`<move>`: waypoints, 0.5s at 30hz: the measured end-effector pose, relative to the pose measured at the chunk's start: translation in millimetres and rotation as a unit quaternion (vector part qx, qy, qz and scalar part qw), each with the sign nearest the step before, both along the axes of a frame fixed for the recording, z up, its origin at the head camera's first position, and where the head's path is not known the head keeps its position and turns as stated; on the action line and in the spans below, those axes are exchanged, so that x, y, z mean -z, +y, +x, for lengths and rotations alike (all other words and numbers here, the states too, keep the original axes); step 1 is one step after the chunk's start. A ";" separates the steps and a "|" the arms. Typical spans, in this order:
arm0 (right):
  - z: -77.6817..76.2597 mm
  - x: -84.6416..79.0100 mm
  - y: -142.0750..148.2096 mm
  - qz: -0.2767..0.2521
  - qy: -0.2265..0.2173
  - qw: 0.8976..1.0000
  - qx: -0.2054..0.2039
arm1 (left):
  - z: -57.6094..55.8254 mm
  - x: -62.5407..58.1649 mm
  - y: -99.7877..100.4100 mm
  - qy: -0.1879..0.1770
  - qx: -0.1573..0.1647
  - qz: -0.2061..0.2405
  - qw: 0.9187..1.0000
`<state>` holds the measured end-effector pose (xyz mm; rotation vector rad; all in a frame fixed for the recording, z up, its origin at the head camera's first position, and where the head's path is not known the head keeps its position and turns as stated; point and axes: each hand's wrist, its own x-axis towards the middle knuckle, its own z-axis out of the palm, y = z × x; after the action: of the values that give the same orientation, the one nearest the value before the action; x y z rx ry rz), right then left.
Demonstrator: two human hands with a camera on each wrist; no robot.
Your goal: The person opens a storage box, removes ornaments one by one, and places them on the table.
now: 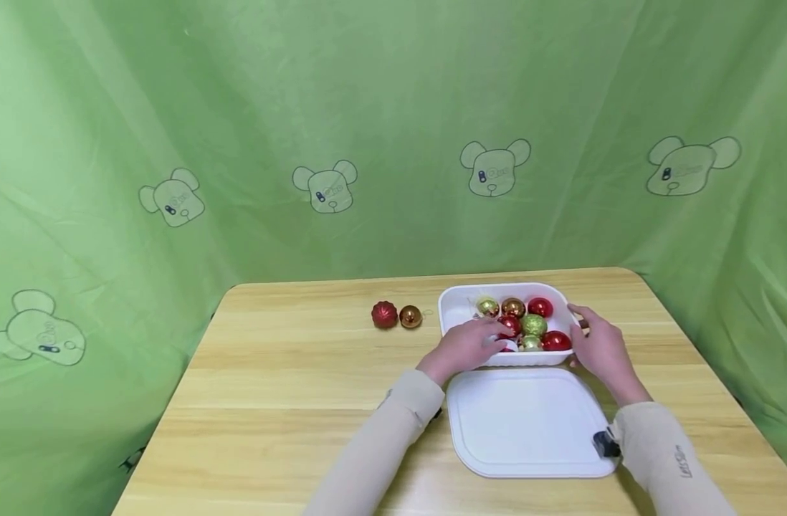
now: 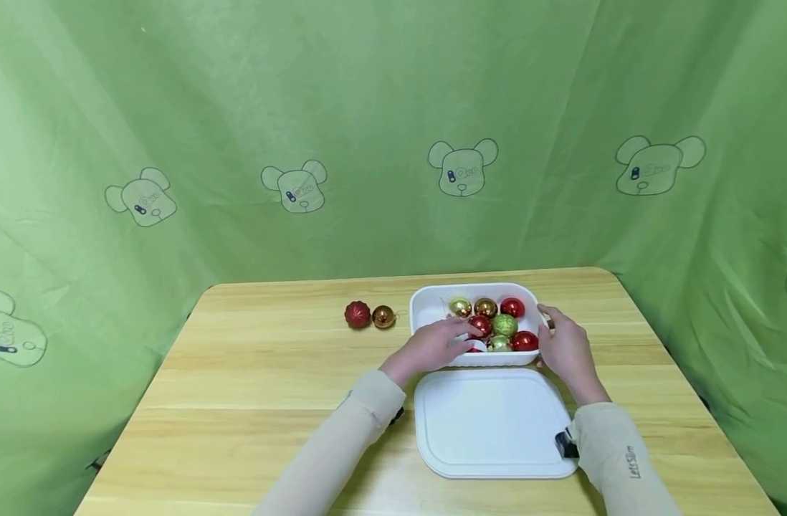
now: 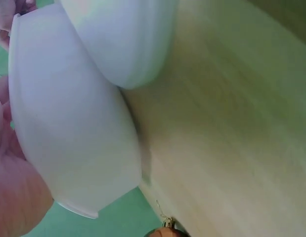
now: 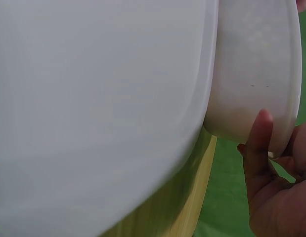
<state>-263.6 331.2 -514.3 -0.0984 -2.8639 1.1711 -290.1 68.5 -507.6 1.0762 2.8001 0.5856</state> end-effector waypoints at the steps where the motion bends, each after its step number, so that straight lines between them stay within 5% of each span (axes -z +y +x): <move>1: -0.2 -0.3 0.5 0.001 0.001 1.000 0.000 | -0.6 0.0 0.5 0.001 0.008 -0.013 1.000; 5: -1.8 -0.4 2.1 0.006 0.003 1.000 -0.002 | -1.7 0.5 1.6 0.009 0.029 -0.050 0.998; 15: -1.6 0.0 0.3 0.014 0.001 1.000 -0.002 | -1.4 -0.6 -1.0 0.015 0.035 -0.029 0.999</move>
<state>-265.2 331.5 -514.3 -0.0919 -2.8786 1.1321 -291.5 67.5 -507.0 1.1763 2.7720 0.4808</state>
